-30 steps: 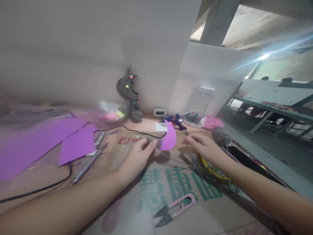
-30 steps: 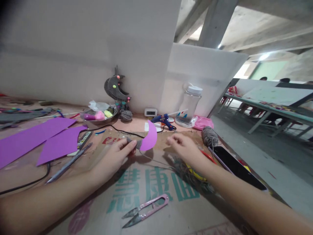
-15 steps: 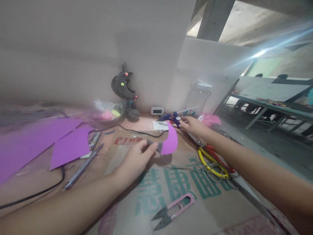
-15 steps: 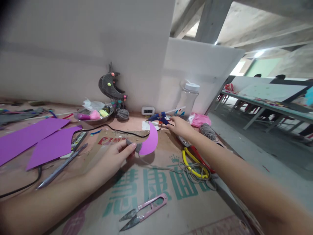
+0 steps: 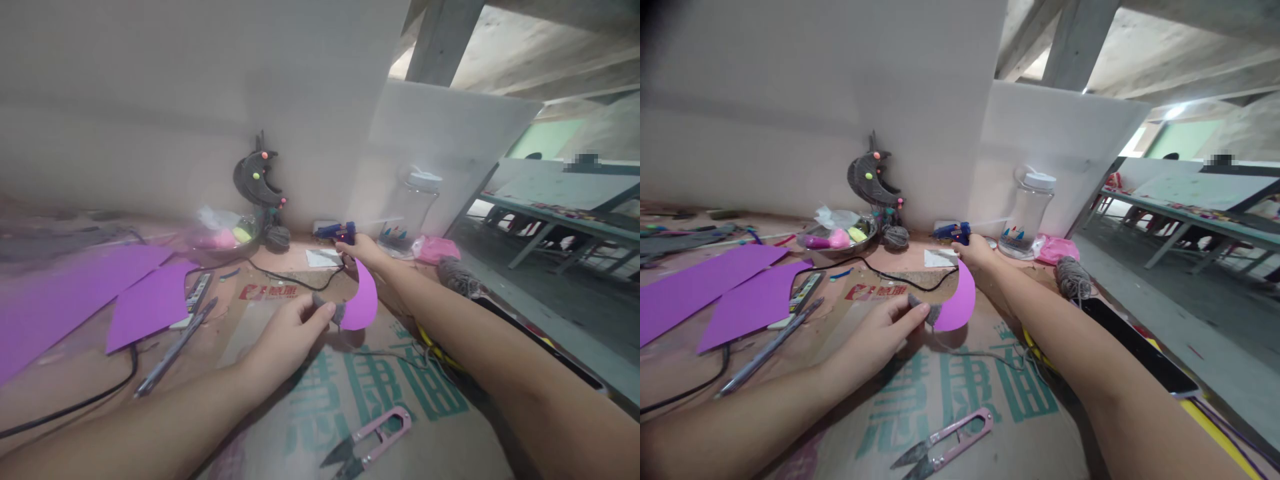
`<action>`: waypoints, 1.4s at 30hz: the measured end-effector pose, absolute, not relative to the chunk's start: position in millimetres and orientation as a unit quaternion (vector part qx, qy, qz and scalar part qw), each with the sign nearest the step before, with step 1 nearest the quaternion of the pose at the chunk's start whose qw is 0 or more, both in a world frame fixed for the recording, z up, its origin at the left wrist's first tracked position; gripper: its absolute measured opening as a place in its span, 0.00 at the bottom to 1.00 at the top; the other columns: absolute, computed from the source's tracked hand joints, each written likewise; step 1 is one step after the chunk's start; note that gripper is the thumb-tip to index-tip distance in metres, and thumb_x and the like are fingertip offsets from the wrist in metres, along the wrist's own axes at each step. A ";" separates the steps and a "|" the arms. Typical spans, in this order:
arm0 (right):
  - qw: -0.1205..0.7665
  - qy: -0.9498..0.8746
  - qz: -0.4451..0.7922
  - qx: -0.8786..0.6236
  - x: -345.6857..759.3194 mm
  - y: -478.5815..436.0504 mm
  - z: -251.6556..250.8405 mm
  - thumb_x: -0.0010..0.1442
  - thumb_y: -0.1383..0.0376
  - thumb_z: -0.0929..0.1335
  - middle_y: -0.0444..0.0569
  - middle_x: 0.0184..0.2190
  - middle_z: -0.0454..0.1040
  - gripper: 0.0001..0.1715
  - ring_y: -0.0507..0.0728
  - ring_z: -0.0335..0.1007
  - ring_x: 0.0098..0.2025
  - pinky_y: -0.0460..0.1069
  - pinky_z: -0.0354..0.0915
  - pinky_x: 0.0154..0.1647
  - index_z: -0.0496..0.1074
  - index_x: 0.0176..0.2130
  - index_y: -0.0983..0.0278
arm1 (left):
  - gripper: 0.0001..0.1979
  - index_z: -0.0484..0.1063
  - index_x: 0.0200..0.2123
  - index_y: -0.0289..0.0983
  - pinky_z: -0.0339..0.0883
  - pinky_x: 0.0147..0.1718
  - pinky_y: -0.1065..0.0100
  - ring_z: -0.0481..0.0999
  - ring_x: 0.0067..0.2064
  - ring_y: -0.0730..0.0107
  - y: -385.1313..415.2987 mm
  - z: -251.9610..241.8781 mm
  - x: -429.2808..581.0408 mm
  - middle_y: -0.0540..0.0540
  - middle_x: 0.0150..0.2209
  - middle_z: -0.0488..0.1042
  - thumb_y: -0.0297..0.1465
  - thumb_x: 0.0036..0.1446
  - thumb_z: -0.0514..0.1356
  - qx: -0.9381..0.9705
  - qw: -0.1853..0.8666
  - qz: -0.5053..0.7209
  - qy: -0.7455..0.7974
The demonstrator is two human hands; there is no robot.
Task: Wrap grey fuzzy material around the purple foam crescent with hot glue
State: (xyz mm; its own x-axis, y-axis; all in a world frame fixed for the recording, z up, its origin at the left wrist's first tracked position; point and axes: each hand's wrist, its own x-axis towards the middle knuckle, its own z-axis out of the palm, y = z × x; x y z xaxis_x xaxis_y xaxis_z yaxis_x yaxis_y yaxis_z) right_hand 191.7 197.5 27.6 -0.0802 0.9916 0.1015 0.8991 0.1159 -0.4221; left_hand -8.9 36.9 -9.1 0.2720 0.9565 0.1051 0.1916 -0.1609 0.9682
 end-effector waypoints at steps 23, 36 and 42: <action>0.224 -0.822 0.140 -0.505 224.0 44.6 33.5 0.66 0.57 0.61 0.54 0.48 0.77 0.21 0.60 0.72 0.50 0.55 0.64 0.54 0.76 0.47 0.65 | 0.18 0.63 0.22 0.37 0.55 0.22 0.73 0.62 0.23 0.75 32.8 11.7 -8.4 0.53 0.21 0.66 0.42 0.57 0.58 0.550 0.526 0.460 0.457; 0.136 -0.916 0.018 -0.377 187.3 -28.4 41.7 0.68 0.63 0.60 0.47 0.28 0.76 0.15 0.53 0.69 0.29 0.48 0.56 0.31 0.73 0.36 0.63 | 0.17 0.63 0.24 0.37 0.58 0.27 0.70 0.64 0.27 0.72 30.4 1.6 -9.3 0.54 0.23 0.63 0.42 0.60 0.56 0.664 0.429 0.421 0.445; 0.196 -0.910 -0.025 -0.365 196.7 -26.5 51.9 0.68 0.64 0.60 0.48 0.29 0.76 0.16 0.53 0.70 0.31 0.47 0.57 0.31 0.74 0.37 0.64 | 0.15 0.64 0.25 0.37 0.58 0.29 0.70 0.65 0.28 0.70 26.1 4.9 -8.6 0.54 0.24 0.65 0.40 0.60 0.56 0.697 0.414 0.389 0.437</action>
State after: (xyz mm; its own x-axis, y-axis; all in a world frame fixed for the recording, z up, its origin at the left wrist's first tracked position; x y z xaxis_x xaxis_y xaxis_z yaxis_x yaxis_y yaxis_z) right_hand 196.7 -26.5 51.9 -0.6571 0.6541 0.3748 0.6740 0.7324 -0.0966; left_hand -8.6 26.1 4.9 0.3152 0.9315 0.1813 0.2875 -0.2758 0.9172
